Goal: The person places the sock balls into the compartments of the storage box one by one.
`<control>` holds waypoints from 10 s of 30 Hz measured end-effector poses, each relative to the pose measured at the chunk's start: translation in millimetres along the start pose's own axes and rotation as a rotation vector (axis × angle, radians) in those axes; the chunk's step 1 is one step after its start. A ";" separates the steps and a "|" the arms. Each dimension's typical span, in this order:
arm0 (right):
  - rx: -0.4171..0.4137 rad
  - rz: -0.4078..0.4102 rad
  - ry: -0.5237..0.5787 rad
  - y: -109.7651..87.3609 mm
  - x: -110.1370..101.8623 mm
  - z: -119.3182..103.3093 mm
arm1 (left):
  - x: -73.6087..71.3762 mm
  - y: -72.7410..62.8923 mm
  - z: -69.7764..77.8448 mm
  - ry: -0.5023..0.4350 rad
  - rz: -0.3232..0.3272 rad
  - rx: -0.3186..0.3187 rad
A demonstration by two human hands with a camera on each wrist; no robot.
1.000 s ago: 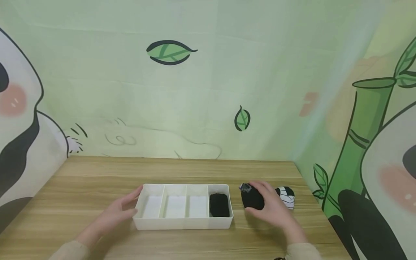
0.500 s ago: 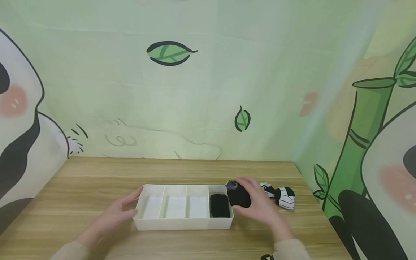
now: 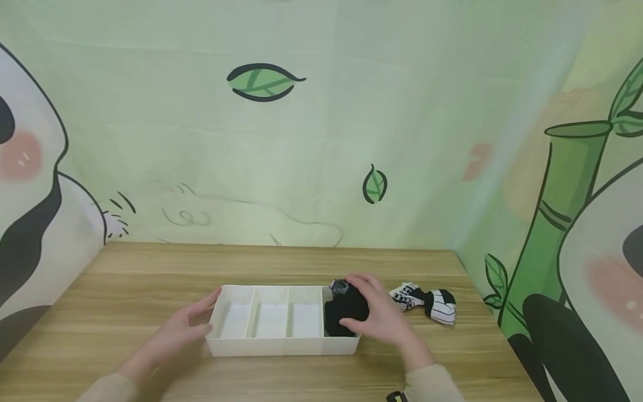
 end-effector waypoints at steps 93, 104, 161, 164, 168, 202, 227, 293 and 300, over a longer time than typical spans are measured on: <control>0.091 -0.024 -0.017 14.4 57.5 -19.5 | -1.3 -0.4 2.8 0.028 0.016 0.008; 0.094 0.029 -0.021 2.8 31.6 -5.0 | -1.8 -0.8 1.1 0.015 0.012 -0.008; 0.231 0.081 -0.102 -56.6 -89.4 89.7 | -2.7 0.2 0.9 0.029 0.026 -0.021; 0.242 0.067 -0.115 -58.1 -90.5 97.4 | -2.5 -0.2 1.2 0.028 0.025 -0.021; 0.241 0.061 -0.115 -60.6 -91.4 106.4 | -2.1 -0.7 1.4 0.029 0.025 -0.017; 0.378 -0.112 -0.129 -81.3 -87.7 162.9 | -1.1 -0.2 -0.2 0.016 0.013 0.000; 0.419 -0.170 -0.066 -95.9 -77.0 178.4 | -0.1 0.7 -2.1 -0.001 0.004 0.019; 0.429 -0.037 -0.066 -104.7 -84.9 156.1 | -0.3 0.2 -0.8 0.028 0.005 0.017; 0.337 0.013 -0.075 -93.5 -82.4 142.8 | -0.9 0.2 -1.3 0.024 0.014 0.014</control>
Point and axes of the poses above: each hand's wrist, its own y-axis towards the middle knuckle, its own x-axis out of the palm, z = x × y, the point moved 9 cm from there along y, towards the middle knuckle, and after that the axes turned 3 degrees about -x, right-handed, at the moved point
